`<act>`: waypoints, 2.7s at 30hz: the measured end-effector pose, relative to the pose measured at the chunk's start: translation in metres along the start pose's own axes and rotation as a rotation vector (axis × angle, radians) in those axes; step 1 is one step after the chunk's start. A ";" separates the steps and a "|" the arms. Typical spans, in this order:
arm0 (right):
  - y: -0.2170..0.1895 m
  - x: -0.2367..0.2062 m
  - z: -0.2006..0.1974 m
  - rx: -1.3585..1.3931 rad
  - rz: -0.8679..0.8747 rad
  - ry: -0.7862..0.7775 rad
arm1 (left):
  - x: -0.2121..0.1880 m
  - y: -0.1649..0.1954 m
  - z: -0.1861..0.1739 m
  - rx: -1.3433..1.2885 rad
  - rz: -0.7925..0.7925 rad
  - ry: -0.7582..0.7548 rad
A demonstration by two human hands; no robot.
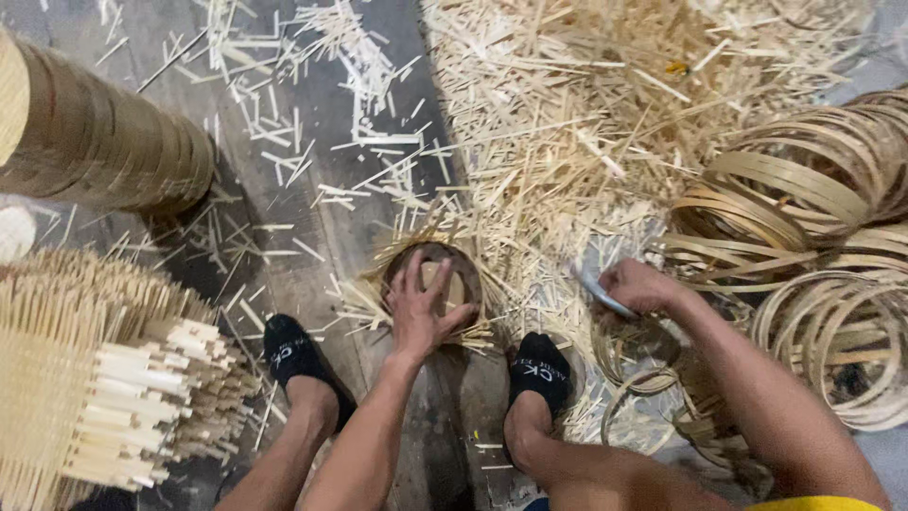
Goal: The person sits on the floor of a bamboo workshop and assembles steamer baskets. They trim protruding bamboo strips from a woven mat with scissors, press the woven mat into a bamboo rim, fit the rimmed mat over a round wooden form, and place finished baskets onto a stack.
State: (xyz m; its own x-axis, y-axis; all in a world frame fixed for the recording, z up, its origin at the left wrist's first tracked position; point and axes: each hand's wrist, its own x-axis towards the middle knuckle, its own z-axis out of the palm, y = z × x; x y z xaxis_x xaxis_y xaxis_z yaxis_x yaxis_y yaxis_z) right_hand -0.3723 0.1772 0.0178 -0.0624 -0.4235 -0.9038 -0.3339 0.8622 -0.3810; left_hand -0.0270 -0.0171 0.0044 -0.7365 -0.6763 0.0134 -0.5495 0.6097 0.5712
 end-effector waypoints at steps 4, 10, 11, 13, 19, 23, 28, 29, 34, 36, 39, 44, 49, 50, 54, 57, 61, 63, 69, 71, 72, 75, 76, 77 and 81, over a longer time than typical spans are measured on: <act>-0.014 0.003 0.019 -0.426 0.018 -0.225 | -0.003 0.008 -0.004 0.020 -0.029 0.049; -0.024 0.021 -0.049 0.021 0.133 0.088 | -0.014 0.030 0.014 -0.032 -0.189 0.263; -0.022 0.022 -0.067 0.160 0.119 0.252 | -0.014 0.031 0.016 -0.042 -0.223 0.279; -0.021 0.024 -0.103 0.230 0.066 0.475 | -0.013 0.032 0.019 -0.036 -0.256 0.294; -0.062 0.035 -0.143 0.426 -0.026 1.008 | -0.014 0.039 0.018 -0.025 -0.337 0.253; -0.090 0.028 -0.120 0.550 0.128 0.873 | -0.016 0.047 0.022 -0.037 -0.399 0.252; -0.074 0.015 -0.021 0.665 -0.024 0.284 | -0.013 0.037 0.031 -0.007 -0.407 0.251; -0.066 0.015 0.001 0.627 0.033 0.264 | -0.011 0.033 0.032 0.010 -0.393 0.248; -0.022 0.014 0.082 -0.084 -0.184 0.462 | -0.001 0.021 0.031 -0.077 -0.279 0.297; -0.014 0.014 0.095 -0.172 -0.209 0.477 | 0.003 0.028 0.035 -0.120 -0.357 0.346; -0.016 0.014 0.097 -0.261 -0.243 0.469 | 0.009 0.039 0.040 -0.141 -0.451 0.403; -0.037 0.028 0.086 -0.389 -0.193 0.519 | 0.012 0.043 0.037 -0.106 -0.393 0.406; -0.036 0.036 0.084 -0.478 -0.243 0.588 | 0.009 0.040 0.033 -0.136 -0.401 0.329; -0.032 0.035 0.082 -0.478 -0.174 0.542 | 0.008 0.039 0.032 -0.139 -0.388 0.322; -0.004 0.017 0.062 -0.267 -0.057 0.386 | 0.010 0.032 0.028 -0.163 -0.357 0.280; 0.004 0.009 0.060 -0.261 -0.240 0.538 | 0.011 0.030 0.028 -0.144 -0.357 0.235; -0.027 0.031 0.070 -0.433 -0.222 0.479 | 0.009 0.029 0.026 -0.156 -0.232 0.068; -0.042 0.042 0.072 -0.478 -0.208 0.499 | 0.008 0.029 0.024 -0.173 -0.181 0.016; -0.036 0.036 0.060 -0.698 -0.262 0.644 | 0.010 0.026 0.014 -0.132 -0.186 -0.080; -0.034 0.034 0.057 -0.738 -0.378 0.762 | 0.011 0.026 0.013 -0.148 -0.159 -0.092; -0.037 0.035 0.057 -0.741 -0.314 0.717 | 0.011 0.026 0.012 -0.147 -0.164 -0.096; -0.056 0.047 0.062 -0.799 -0.266 0.746 | 0.012 0.027 0.009 -0.144 -0.168 -0.113; -0.064 0.053 0.065 -0.848 -0.344 0.854 | 0.013 0.027 0.007 -0.144 -0.169 -0.129; -0.069 0.057 0.064 -0.895 -0.425 0.963 | 0.013 0.026 0.004 -0.143 -0.170 -0.145; -0.065 0.067 0.049 -0.946 -0.236 0.671 | 0.015 0.024 -0.003 -0.098 -0.112 -0.166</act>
State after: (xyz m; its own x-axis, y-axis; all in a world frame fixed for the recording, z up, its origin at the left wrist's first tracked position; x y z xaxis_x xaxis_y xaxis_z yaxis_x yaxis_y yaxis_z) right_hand -0.3091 0.1062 -0.0276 -0.2931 -0.8491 -0.4395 -0.9490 0.3142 0.0259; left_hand -0.0497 -0.0142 0.0208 -0.7321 -0.6554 -0.1857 -0.5968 0.4856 0.6388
